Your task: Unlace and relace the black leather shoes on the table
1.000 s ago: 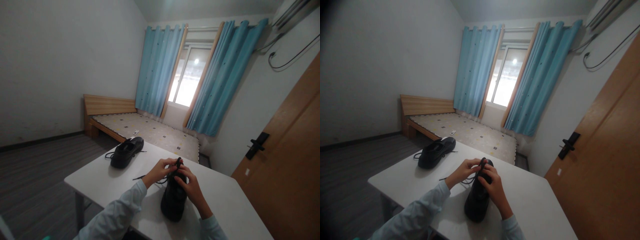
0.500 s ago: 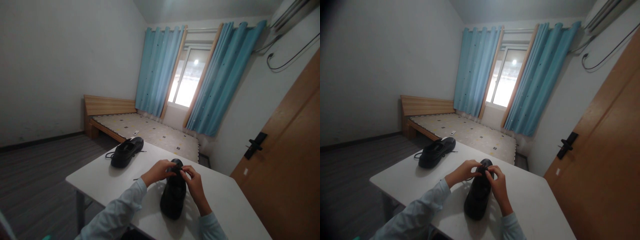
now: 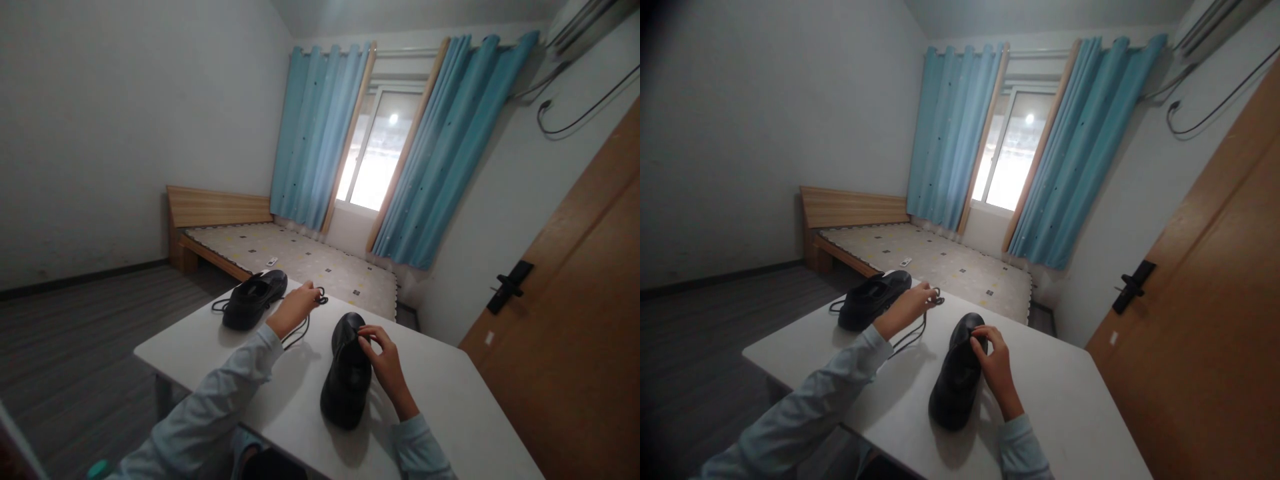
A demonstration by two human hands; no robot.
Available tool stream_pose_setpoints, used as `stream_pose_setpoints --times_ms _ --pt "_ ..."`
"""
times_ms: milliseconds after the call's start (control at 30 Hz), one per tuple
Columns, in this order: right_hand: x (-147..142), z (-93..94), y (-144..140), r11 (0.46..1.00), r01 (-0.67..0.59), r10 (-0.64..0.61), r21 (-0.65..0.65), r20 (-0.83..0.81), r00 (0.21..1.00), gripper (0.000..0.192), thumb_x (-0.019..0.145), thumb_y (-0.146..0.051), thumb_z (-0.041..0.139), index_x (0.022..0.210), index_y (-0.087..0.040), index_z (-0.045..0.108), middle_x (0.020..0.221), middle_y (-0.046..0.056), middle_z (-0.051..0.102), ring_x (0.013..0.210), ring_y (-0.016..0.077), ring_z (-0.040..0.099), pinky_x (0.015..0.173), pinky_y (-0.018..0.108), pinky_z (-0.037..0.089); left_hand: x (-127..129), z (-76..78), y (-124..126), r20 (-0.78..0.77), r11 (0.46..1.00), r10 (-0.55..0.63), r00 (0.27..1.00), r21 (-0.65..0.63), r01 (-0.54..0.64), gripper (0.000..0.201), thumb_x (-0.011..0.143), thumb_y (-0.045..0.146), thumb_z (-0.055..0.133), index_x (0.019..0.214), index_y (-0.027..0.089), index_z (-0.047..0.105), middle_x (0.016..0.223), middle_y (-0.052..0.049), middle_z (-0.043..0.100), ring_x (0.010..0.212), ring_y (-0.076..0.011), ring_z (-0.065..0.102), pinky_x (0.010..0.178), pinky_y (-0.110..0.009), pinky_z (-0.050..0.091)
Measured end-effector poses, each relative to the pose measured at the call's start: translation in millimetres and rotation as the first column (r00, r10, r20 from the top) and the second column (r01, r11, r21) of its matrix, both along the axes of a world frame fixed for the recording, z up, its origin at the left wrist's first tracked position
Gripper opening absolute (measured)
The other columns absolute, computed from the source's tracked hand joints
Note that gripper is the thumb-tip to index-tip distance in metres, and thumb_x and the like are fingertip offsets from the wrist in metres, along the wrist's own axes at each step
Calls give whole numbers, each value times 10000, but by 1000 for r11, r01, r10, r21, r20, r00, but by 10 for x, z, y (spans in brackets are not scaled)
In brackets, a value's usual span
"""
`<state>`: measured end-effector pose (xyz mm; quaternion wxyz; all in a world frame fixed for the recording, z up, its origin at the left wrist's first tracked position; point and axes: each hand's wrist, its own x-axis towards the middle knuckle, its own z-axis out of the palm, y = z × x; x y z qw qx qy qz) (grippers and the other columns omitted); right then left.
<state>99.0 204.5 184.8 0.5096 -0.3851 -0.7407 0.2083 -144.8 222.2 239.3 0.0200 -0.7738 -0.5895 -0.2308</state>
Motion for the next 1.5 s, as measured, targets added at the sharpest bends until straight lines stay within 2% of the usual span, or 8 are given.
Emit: stream_pose_setpoints --times_ms 133,233,600,767,1067,1167,1300,1500 --pt "21 -27 7 1000 17 -17 7 24 1000 119 784 -290 588 839 -201 644 954 73 639 968 233 578 870 423 460 -249 59 108 -35 977 209 977 45 -207 165 903 201 436 1000 142 556 1033 -118 576 910 -190 607 805 -261 449" --pt "31 -42 15 1000 15 -16 14 29 999 122 784 -289 584 847 -203 644 958 74 641 969 234 578 865 422 463 -341 4 159 -74 961 270 960 83 -264 205 924 160 356 1037 117 521 1010 -149 600 933 -220 615 802 -301 466" --pt "49 -67 45 999 5 -7 40 43 999 136 795 -287 574 872 -197 639 962 79 639 964 234 578 881 429 453 -234 -478 163 -247 948 233 941 -157 -276 280 878 66 344 999 92 596 950 -187 643 965 -243 633 779 -323 503" --pt "45 -52 29 997 14 -21 70 99 995 116 785 -268 585 868 -209 641 965 77 643 976 242 568 891 436 439 -253 -497 167 -271 933 239 932 -200 -298 317 870 70 330 1011 65 614 963 -213 645 969 -277 629 767 -345 495" --pt "47 -26 25 995 11 -26 95 152 988 115 774 -254 587 869 -216 639 964 74 646 964 247 568 885 438 442 -232 -382 134 -263 943 184 947 -223 -245 245 822 204 538 1048 122 582 1032 -181 632 966 -281 625 788 -349 478" --pt "44 1 23 996 12 -27 91 164 986 114 776 -251 585 867 -217 643 959 74 649 957 248 569 881 437 442 -114 -232 40 -239 968 147 960 -163 -189 228 847 233 528 1058 150 557 1056 -158 622 988 -262 611 806 -340 470" --pt "45 27 19 997 6 -19 74 177 984 141 783 -240 577 901 -218 651 973 75 648 967 247 565 890 433 435 191 22 -190 -161 997 -75 984 -18 73 182 859 289 524 969 159 586 957 -114 650 892 -245 635 755 -321 483" --pt "70 -22 45 997 -1 -10 78 128 992 176 737 -240 600 902 -213 654 954 69 658 941 249 574 869 413 448 761 126 -483 -139 900 -422 896 59 433 165 847 210 520 986 170 601 893 -76 661 793 -202 654 674 -270 494"
